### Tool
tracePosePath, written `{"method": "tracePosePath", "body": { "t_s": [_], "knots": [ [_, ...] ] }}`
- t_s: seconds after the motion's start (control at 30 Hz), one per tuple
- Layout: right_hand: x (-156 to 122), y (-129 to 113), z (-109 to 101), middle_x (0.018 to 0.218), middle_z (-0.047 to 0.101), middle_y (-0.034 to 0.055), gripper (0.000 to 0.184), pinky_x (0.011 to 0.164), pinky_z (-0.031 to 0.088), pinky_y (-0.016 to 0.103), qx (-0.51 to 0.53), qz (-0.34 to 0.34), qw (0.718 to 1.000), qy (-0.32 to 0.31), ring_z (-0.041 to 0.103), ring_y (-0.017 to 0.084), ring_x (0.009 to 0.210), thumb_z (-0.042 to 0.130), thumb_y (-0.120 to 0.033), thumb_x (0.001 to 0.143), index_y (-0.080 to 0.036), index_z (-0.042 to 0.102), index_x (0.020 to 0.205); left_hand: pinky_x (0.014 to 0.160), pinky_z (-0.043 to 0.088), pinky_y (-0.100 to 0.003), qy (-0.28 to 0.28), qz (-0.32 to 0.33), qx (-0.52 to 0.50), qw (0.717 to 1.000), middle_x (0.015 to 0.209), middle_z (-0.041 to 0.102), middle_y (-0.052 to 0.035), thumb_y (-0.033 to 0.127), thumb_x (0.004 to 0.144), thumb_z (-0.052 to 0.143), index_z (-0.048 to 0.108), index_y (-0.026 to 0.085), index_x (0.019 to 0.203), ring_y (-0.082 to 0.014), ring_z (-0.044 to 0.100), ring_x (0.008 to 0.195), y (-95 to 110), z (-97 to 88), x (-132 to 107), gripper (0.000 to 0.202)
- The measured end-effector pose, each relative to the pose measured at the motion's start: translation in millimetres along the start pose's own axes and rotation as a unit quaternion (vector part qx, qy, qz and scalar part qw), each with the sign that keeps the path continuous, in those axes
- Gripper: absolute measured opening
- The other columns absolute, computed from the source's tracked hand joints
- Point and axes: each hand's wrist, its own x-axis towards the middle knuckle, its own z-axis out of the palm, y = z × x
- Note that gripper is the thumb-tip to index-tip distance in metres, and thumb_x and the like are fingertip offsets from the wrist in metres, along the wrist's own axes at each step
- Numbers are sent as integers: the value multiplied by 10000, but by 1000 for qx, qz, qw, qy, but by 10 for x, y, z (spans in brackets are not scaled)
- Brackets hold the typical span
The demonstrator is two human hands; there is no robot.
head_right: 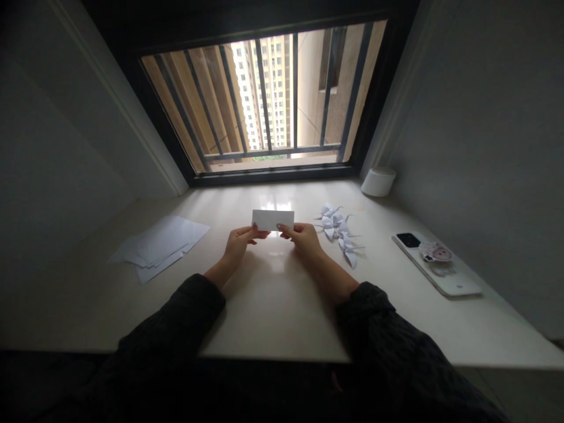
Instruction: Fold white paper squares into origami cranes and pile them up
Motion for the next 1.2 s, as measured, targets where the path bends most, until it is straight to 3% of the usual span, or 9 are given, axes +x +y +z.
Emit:
{"method": "tracePosePath", "body": {
  "t_s": [0.4,0.5,0.6,0.67,0.77,0.87,1.1,1.2],
  "knots": [
    [25,58,-4,658,682,79,454,586,447,288,17,0,1000,-11,566,154,595,669,-604,648,-150,691,631,652,431,-323,-1,32,7,999,852,735,-116,564,780,535,734,162,798,-245,668,823,36,7,-29,449],
    [55,85,-6,794,682,85,503,599,473,290,40,-8,999,13,595,170,674,612,-624,695,-156,710,852,653,435,-321,20,38,16,999,842,735,-112,564,795,517,736,163,790,-237,668,807,25,-9,-19,456],
    [61,77,-27,1037,633,86,625,685,501,332,-22,-102,991,81,603,196,817,665,-570,683,-226,589,1200,649,437,-318,37,41,30,998,830,735,-114,564,800,514,738,159,783,-231,667,789,18,-13,-13,463],
    [38,45,-42,1131,584,91,633,781,491,375,-112,-206,967,99,578,219,923,682,-522,700,-260,545,1259,647,439,-315,38,46,38,998,825,734,-115,560,801,520,739,156,793,-228,666,785,15,-6,-15,460],
    [-10,-13,-46,1107,581,85,445,919,422,422,-226,-304,921,91,525,252,1038,666,-459,753,-273,622,1154,642,444,-308,34,55,57,996,814,734,-104,552,810,514,740,158,805,-222,664,777,4,3,-19,454],
    [-38,-44,-35,1048,593,86,362,924,403,432,-262,-328,903,96,522,265,1013,683,-442,745,-246,650,1047,648,452,-302,40,73,87,993,781,731,-83,547,812,517,739,173,786,-216,663,764,-17,-4,-15,436],
    [-64,-70,-18,857,602,63,256,849,411,415,-271,-318,903,102,517,253,892,715,-481,698,-237,655,748,669,454,-290,57,105,135,984,748,721,-50,534,795,553,740,203,773,-200,653,739,-47,-27,1,381],
    [-70,-69,3,757,626,52,254,775,422,383,-233,-273,931,67,524,233,809,674,-489,733,-239,663,686,666,455,-288,52,98,113,987,749,715,-53,530,785,574,738,196,800,-202,650,754,-47,-25,9,373]
  ]
}}
